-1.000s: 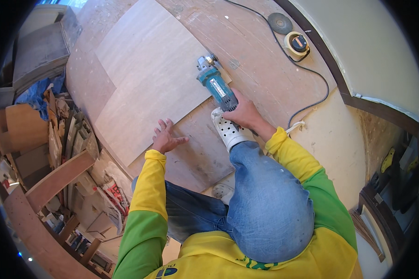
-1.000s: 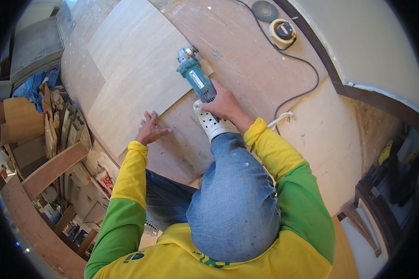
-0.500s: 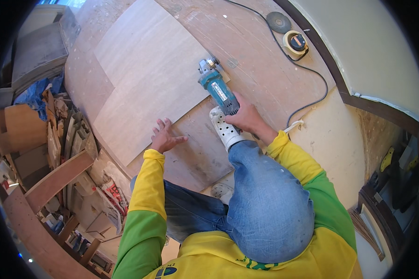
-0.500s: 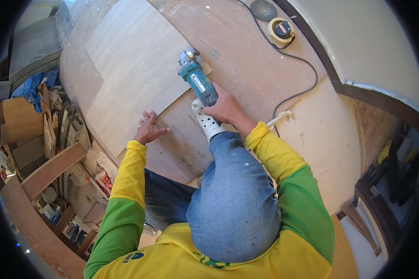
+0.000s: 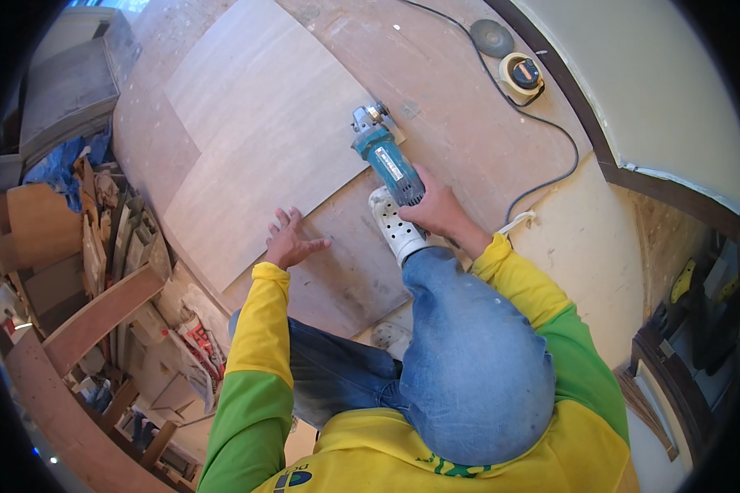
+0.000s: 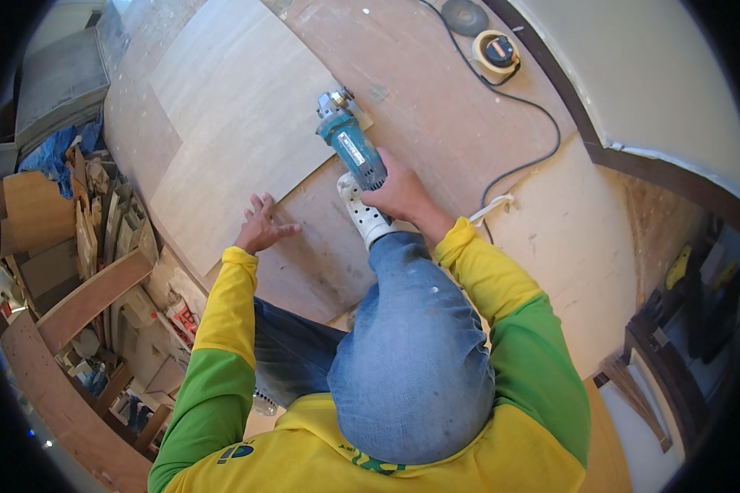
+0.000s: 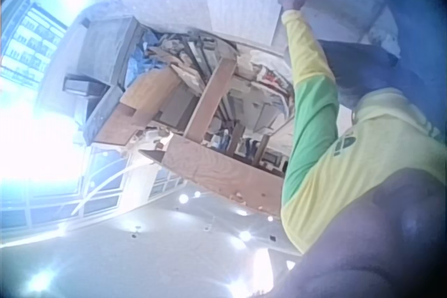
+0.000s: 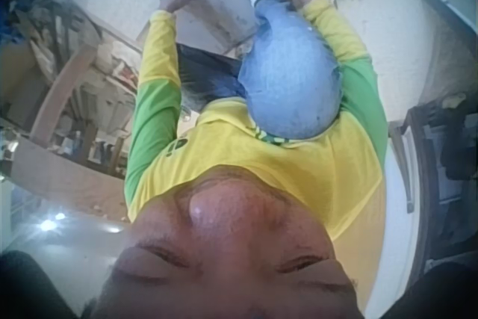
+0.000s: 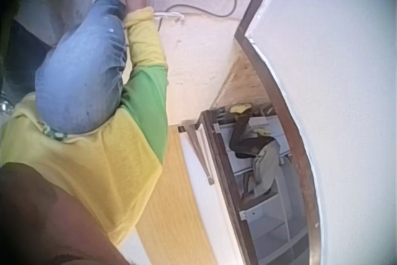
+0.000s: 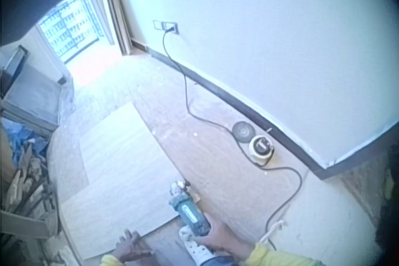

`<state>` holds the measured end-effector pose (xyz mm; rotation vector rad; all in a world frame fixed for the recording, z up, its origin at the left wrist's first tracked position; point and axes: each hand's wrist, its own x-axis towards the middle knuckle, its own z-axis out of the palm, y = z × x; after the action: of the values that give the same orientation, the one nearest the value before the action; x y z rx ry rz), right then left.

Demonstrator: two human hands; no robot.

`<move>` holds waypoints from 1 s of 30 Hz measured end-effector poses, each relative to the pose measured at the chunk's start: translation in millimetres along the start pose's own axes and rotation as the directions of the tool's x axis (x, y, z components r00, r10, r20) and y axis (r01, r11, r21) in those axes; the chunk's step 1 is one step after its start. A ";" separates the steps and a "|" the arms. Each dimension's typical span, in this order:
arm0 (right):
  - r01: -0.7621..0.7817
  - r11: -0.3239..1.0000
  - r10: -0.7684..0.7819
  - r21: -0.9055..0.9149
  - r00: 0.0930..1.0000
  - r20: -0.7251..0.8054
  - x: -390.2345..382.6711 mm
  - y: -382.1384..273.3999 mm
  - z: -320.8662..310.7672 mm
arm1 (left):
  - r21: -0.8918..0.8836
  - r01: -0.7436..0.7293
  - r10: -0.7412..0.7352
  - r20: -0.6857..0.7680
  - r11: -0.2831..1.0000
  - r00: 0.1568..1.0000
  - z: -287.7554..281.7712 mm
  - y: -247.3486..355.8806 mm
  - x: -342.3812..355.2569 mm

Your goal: The person grinds the edges of a board using an angle grinder, then lifts, turns, and touches the edges of the board by hand.

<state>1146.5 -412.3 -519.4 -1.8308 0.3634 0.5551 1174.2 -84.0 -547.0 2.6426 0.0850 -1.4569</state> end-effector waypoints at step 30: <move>-0.007 0.998 0.005 -0.064 0.999 -0.032 -13.9 23.0 -3.0 | -0.010 -0.005 0.005 0.013 1.000 1.000 -0.6 3.9 1.5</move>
<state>1123.8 -422.8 -529.5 -1.9022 0.3769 0.5479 1175.9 -87.8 -547.6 2.6234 0.0844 -1.4685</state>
